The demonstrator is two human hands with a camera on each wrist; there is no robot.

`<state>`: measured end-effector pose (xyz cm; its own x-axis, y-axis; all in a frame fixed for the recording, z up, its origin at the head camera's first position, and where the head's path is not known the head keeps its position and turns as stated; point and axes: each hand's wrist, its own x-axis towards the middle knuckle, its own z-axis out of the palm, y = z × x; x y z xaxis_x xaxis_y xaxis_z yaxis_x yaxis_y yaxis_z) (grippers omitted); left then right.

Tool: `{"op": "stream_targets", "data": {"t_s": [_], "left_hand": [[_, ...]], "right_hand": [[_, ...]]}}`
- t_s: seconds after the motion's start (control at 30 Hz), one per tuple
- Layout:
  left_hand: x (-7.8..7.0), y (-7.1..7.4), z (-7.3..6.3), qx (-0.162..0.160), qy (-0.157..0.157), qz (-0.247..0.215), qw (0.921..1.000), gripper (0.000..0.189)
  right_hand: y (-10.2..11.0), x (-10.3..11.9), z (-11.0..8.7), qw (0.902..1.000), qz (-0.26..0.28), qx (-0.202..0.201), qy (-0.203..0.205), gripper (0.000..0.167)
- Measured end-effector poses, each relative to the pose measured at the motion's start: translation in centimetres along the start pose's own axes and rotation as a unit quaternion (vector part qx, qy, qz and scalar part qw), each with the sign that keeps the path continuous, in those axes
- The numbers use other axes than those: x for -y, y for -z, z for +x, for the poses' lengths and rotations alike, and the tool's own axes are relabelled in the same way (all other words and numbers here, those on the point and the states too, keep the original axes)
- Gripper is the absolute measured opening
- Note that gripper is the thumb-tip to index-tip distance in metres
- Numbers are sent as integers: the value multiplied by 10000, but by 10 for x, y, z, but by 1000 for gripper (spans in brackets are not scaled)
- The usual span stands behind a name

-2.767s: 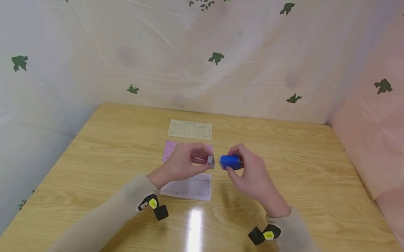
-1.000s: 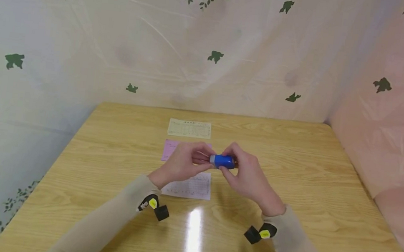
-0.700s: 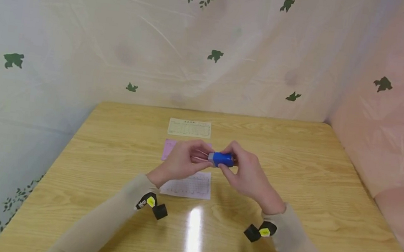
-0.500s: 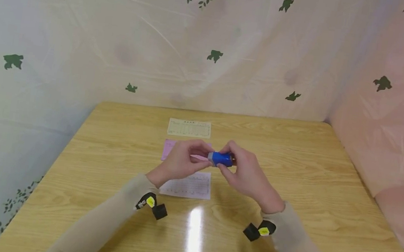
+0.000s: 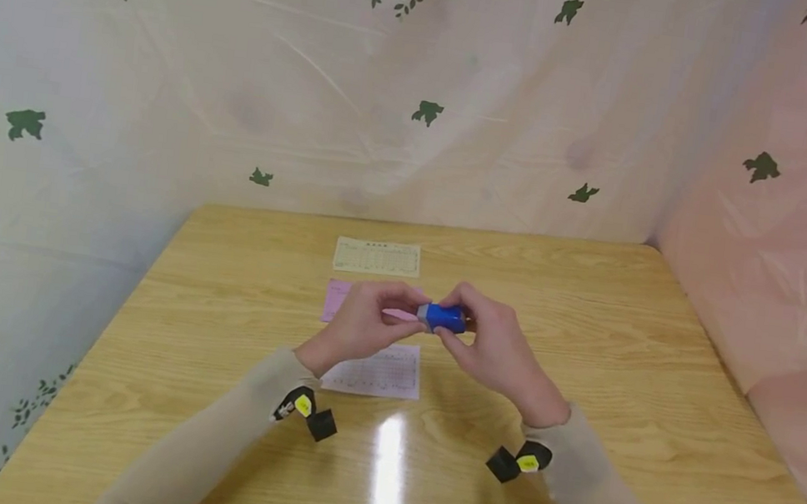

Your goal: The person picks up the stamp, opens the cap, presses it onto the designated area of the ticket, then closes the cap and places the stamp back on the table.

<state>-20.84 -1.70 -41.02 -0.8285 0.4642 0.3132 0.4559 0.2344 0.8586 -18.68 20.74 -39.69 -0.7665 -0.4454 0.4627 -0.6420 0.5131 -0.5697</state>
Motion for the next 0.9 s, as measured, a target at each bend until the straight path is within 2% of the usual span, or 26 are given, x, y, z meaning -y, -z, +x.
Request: {"op": "stream_targets", "data": {"t_s": [0.2,0.33,0.43,0.6,0.73,0.9], "left_hand": [[3,1,0,12,-46,-58,10000,28],[6,3,1,59,-126,44,9999,42],[9,6,0,172,8,240,9996,49],[13,13,-6,434,349,682,9961,43],[17,18,-12,468,464,1255,9899,46],[24,25,-21,332,568,1716,9830,45]], "right_hand": [[0,-2,4,9998,-64,56,180,31],[9,-7,12,9986,-361,37,379,35],[19,-12,15,9975,-591,-12,386,38],[35,-22,16,9952,-902,-130,364,45],[44,-31,16,9937,-1099,-102,207,47],[53,-41,15,9915,-1223,144,-414,47]]}}
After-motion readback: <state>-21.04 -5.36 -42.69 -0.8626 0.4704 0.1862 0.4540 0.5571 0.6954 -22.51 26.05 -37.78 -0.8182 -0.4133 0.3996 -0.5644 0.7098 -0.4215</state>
